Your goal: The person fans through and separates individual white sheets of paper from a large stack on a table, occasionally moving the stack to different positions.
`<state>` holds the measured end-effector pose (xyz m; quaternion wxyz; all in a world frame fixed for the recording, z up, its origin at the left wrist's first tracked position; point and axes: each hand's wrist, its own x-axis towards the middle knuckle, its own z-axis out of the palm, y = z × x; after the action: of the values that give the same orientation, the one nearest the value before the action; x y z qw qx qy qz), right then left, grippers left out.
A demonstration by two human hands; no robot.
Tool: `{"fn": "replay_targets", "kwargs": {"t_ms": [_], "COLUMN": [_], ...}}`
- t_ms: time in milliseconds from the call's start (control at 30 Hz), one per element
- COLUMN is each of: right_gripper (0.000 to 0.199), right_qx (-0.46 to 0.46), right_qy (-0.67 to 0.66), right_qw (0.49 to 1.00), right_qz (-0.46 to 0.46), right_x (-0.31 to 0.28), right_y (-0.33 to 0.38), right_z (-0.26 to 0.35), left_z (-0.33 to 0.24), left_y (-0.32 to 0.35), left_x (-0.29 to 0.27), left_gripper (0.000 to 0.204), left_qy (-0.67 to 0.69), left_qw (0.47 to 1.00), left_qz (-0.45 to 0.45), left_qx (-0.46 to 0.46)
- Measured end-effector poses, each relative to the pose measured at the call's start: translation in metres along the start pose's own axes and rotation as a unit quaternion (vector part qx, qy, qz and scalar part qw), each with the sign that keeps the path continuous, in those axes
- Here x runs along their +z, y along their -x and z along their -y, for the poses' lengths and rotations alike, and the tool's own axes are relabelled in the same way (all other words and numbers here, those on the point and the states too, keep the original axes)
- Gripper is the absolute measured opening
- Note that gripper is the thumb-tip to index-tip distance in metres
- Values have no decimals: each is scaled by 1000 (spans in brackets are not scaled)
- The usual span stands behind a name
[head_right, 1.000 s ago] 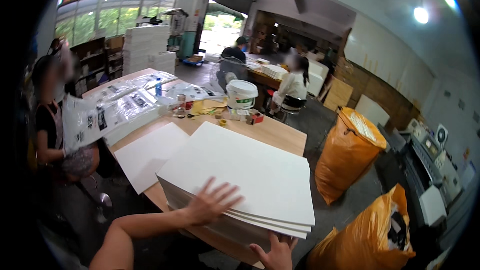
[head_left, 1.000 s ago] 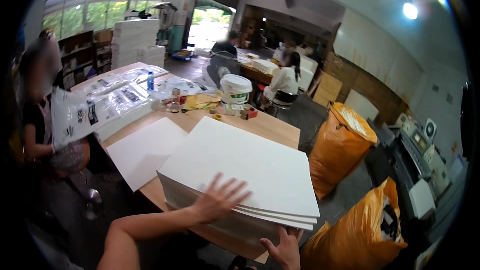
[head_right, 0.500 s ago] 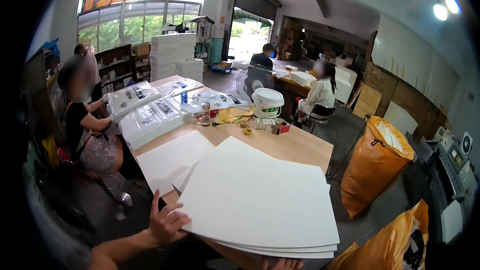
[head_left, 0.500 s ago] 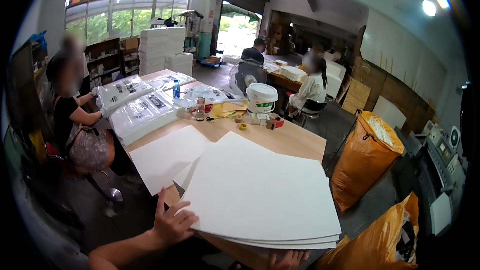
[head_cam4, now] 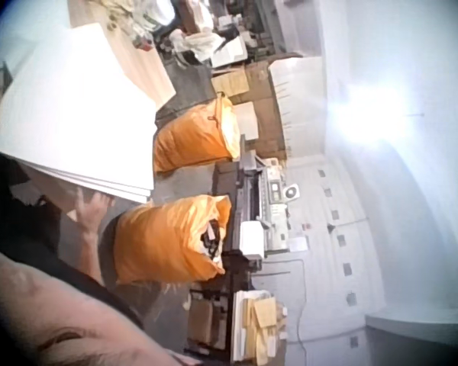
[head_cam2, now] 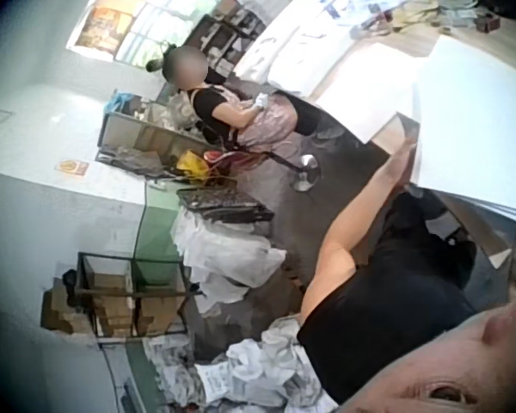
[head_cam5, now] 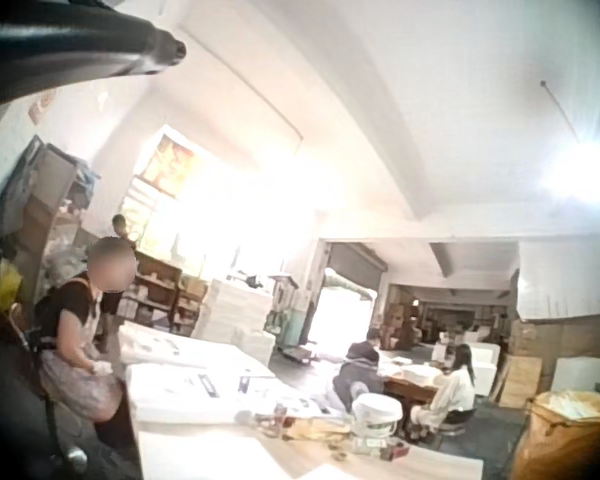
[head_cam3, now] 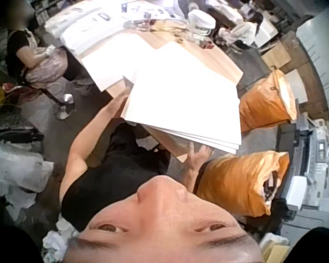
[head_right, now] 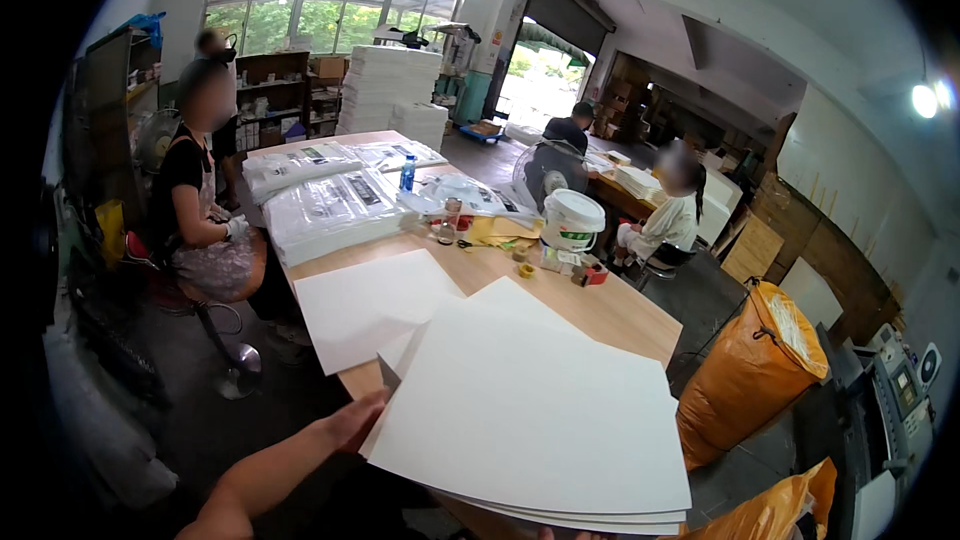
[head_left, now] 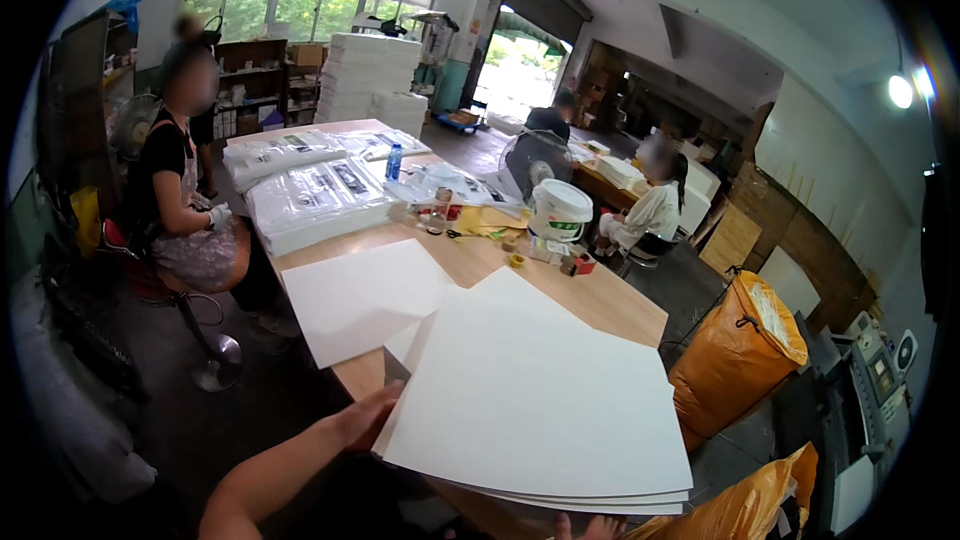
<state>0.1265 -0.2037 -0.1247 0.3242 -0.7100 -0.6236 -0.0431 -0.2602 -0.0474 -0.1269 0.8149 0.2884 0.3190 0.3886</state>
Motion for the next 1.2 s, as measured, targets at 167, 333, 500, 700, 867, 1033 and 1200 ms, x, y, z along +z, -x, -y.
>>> {"fn": "replay_targets", "kwargs": {"t_ms": [167,333,500,700,867,1033,1200], "right_gripper": [90,81,62,83,70,54,37], "right_qx": [84,129,181,225,150,191,410], "right_qy": [-8,-158,-654,-728,-746,-744,-585], "right_qw": [994,979,733,644,637,639,699], "right_qz": [62,-30,-40,70,126,45,39], "right_x": [-22,-23,32,128,244,329,453], "right_y": [-3,-31,-52,-102,-149,-176,-173], "right_z": [14,42,110,292,369,408,375], "left_z": [-24,-46,-54,-56,-89,-98,-61], "left_y": [1,22,55,71,59,11,-52], "left_x": [36,45,-12,-153,-254,-308,-349], "left_gripper": [65,69,70,52,52,60,58], "left_qy": [-184,-316,-270,-172,-68,2,39], "left_qw": [981,934,949,918,899,920,942], "left_qz": [37,72,-4,-150,-187,-210,-214], "left_qx": [43,148,164,324,391,331,257]}}
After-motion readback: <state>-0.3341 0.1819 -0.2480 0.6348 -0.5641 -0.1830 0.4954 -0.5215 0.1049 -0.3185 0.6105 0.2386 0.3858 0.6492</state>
